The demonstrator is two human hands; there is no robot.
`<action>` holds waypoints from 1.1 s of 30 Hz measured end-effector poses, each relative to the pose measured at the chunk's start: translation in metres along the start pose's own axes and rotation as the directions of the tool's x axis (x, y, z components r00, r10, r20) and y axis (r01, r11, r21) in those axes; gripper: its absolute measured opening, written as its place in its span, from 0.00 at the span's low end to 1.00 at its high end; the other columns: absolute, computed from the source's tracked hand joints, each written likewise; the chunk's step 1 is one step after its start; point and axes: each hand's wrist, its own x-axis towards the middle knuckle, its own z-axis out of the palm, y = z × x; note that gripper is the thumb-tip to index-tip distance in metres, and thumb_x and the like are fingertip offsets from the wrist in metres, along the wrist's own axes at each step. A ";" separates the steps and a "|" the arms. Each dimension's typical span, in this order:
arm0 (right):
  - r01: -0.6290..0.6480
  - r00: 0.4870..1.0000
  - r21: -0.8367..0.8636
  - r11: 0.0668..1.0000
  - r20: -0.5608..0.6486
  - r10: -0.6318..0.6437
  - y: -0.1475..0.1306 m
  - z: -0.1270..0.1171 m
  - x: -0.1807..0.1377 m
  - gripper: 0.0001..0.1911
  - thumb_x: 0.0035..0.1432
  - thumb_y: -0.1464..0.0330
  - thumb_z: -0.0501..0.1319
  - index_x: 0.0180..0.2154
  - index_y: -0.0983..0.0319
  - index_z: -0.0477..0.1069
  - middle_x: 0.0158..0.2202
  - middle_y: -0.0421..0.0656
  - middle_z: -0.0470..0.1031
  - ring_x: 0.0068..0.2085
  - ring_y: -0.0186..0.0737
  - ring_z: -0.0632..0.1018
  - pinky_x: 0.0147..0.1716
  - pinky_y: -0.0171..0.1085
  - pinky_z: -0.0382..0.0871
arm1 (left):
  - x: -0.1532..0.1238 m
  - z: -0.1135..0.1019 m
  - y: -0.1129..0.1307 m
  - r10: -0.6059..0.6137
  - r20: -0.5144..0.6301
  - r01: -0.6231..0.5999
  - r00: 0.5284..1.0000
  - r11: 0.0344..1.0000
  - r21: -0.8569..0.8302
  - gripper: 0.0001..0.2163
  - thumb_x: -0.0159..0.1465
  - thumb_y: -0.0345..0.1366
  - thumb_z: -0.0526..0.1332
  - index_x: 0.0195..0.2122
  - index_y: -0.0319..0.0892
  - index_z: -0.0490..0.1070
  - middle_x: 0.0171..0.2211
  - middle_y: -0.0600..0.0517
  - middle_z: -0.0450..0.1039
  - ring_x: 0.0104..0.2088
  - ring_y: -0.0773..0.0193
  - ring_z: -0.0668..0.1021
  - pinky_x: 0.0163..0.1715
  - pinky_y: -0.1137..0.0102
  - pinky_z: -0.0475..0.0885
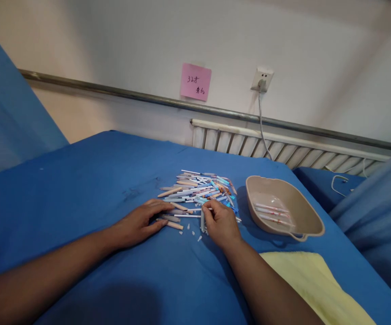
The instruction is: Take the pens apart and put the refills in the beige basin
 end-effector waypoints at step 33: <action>-0.179 0.982 0.467 0.866 0.024 0.189 -0.004 -0.004 0.004 0.14 0.53 0.57 0.59 0.28 0.62 0.69 0.20 0.37 0.67 0.20 0.30 0.65 0.19 0.30 0.59 | -0.008 -0.008 0.019 -0.010 0.019 0.008 1.000 0.996 0.087 0.13 0.68 0.42 0.48 0.39 0.44 0.70 0.37 0.50 0.70 0.39 0.60 0.71 0.40 0.66 0.65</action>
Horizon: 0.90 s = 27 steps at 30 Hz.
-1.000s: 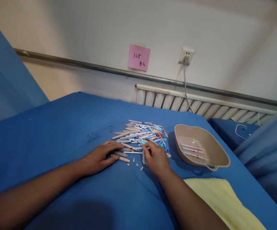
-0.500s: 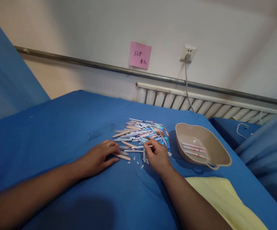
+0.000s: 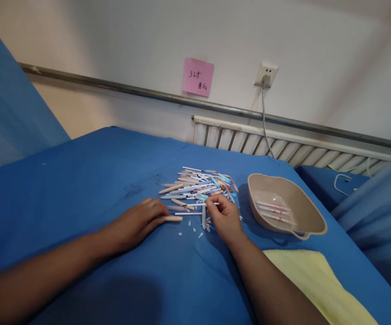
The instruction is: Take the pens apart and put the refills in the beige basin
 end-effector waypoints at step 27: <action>0.198 0.958 -0.189 0.962 0.247 -0.149 -0.011 0.007 -0.016 0.12 0.64 0.63 0.47 0.42 0.60 0.66 0.27 0.38 0.71 0.25 0.32 0.71 0.25 0.31 0.63 | -0.001 -0.001 0.006 -0.102 -0.004 0.100 0.995 0.979 -0.176 0.10 0.66 0.40 0.52 0.40 0.43 0.69 0.36 0.52 0.71 0.36 0.62 0.73 0.38 0.69 0.67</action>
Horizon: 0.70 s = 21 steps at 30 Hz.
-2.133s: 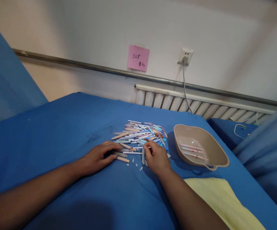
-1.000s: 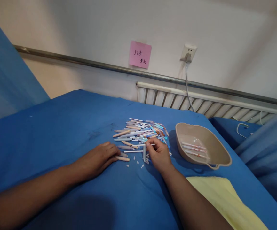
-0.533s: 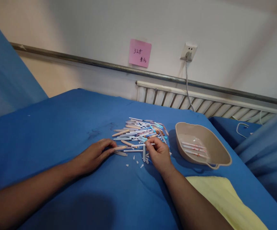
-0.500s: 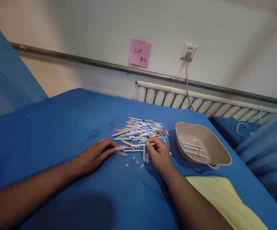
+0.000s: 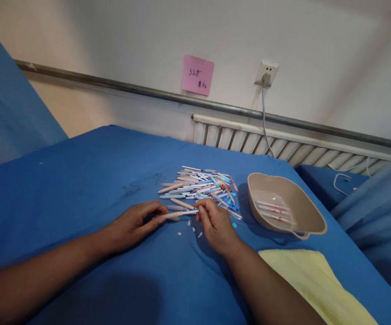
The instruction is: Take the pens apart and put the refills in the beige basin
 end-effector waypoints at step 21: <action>-0.131 0.991 0.190 0.973 0.046 0.124 0.004 -0.003 0.002 0.14 0.63 0.60 0.49 0.40 0.60 0.66 0.18 0.34 0.64 0.19 0.31 0.65 0.20 0.30 0.57 | 0.002 0.002 -0.008 0.104 -0.003 -0.104 0.995 0.994 0.035 0.12 0.68 0.40 0.48 0.45 0.45 0.68 0.43 0.49 0.71 0.45 0.60 0.71 0.47 0.65 0.66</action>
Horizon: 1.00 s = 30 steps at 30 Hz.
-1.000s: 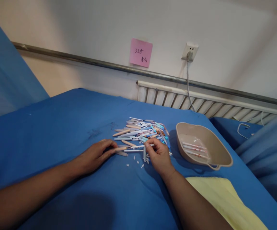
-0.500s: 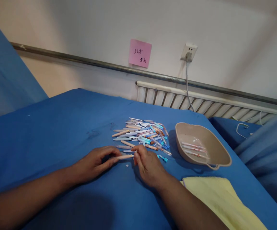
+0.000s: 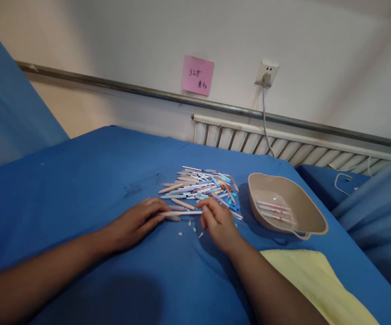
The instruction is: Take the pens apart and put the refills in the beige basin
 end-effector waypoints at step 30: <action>-0.015 0.988 -0.334 0.943 -0.152 -0.038 0.010 -0.007 0.007 0.11 0.62 0.64 0.49 0.40 0.58 0.68 0.20 0.35 0.69 0.21 0.34 0.69 0.24 0.32 0.61 | 0.014 0.013 -0.011 -0.284 -0.088 0.281 0.955 0.959 -0.041 0.12 0.66 0.45 0.49 0.41 0.42 0.63 0.33 0.52 0.70 0.32 0.62 0.72 0.33 0.68 0.65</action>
